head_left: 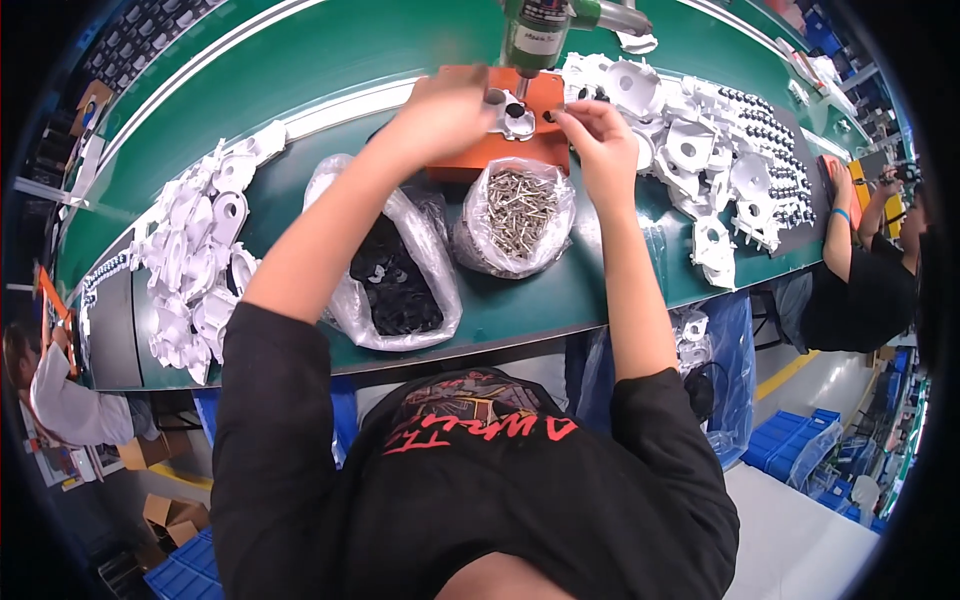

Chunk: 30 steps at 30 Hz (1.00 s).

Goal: Assemble small plastic components by inserting metal pins and using a press machine.

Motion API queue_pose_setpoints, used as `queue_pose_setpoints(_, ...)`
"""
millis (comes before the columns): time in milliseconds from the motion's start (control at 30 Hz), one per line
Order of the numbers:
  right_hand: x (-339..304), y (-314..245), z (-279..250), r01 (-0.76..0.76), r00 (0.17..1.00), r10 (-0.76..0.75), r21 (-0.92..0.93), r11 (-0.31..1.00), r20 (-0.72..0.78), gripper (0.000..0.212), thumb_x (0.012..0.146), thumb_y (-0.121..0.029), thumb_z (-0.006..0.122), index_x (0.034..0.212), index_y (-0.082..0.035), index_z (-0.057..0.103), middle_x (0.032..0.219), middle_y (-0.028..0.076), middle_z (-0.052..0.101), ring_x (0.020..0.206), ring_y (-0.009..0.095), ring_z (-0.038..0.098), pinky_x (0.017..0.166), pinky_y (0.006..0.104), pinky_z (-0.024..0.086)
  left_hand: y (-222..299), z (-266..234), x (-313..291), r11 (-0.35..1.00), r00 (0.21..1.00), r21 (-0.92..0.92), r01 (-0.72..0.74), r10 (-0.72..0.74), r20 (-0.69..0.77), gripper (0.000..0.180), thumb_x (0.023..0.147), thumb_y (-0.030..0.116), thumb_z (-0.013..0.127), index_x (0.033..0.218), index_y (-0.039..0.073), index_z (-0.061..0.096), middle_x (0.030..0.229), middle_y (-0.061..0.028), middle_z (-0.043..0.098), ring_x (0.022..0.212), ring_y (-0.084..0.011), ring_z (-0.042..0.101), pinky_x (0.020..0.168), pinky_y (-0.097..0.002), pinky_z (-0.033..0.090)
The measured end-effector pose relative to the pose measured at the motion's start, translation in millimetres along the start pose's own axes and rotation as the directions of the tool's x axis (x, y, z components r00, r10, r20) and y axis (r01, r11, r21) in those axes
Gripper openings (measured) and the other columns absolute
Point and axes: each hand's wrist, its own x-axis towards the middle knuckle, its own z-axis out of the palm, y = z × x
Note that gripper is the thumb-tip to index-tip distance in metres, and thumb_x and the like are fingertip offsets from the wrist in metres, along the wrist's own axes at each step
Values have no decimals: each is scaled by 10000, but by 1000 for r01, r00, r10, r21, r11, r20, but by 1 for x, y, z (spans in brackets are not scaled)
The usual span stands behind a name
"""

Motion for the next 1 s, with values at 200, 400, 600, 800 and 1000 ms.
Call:
queue_pose_setpoints(200, 32, 13, 21, 32, 988, -14, -121, 992, 151, 140, 781, -71, 659, 872, 32, 634, 808, 92, 675, 757, 125, 636, 706, 239, 486, -12, 35, -45, 956, 945, 155, -250, 276, -176, 442, 806, 288, 602, 1110, -23, 524, 1151, -256, 523, 1146, -392, 470, 1012, -429, 350)
queue_pose_setpoints(400, 31, 11, 26, 77, 984, -31, -264, 961, 173, 155, 764, -93, 669, 859, 30, 657, 741, 97, 676, 687, 126, 636, 654, 255, 487, -18, 38, -41, 958, 936, 40, -285, 287, -203, 360, 770, 263, 628, 1021, 10, 584, 1083, -204, 542, 1062, -350, 506, 953, -428, 393)
queue_pose_setpoints(600, 30, 12, 28, 68, 987, -22, -281, 957, 161, 138, 760, -88, 667, 837, 26, 664, 719, 93, 671, 665, 108, 622, 641, 247, 480, -17, 44, -39, 955, 915, 50, -292, 294, -277, 285, 747, 205, 608, 960, 15, 597, 1041, -178, 563, 1030, -320, 524, 911, -411, 426)
queue_pose_setpoints(800, 22, 10, 23, 221, 953, -133, -321, 921, 273, 153, 784, -50, 637, 916, 23, 661, 840, 74, 658, 748, 122, 602, 699, 253, 477, -14, 53, -38, 957, 881, 115, -265, 289, -376, 250, 714, 161, 591, 925, 28, 613, 970, -159, 591, 1007, -302, 541, 900, -404, 432)
queue_pose_setpoints(1000, 20, 0, 9, 432, 873, -249, -428, 794, 419, 209, 828, -87, 564, 995, -17, 668, 1050, 114, 646, 927, 214, 603, 865, 303, 437, -16, 57, -36, 950, 852, 173, -261, 311, -422, 255, 700, 141, 594, 928, 30, 617, 952, -159, 593, 993, -301, 544, 890, -396, 430)
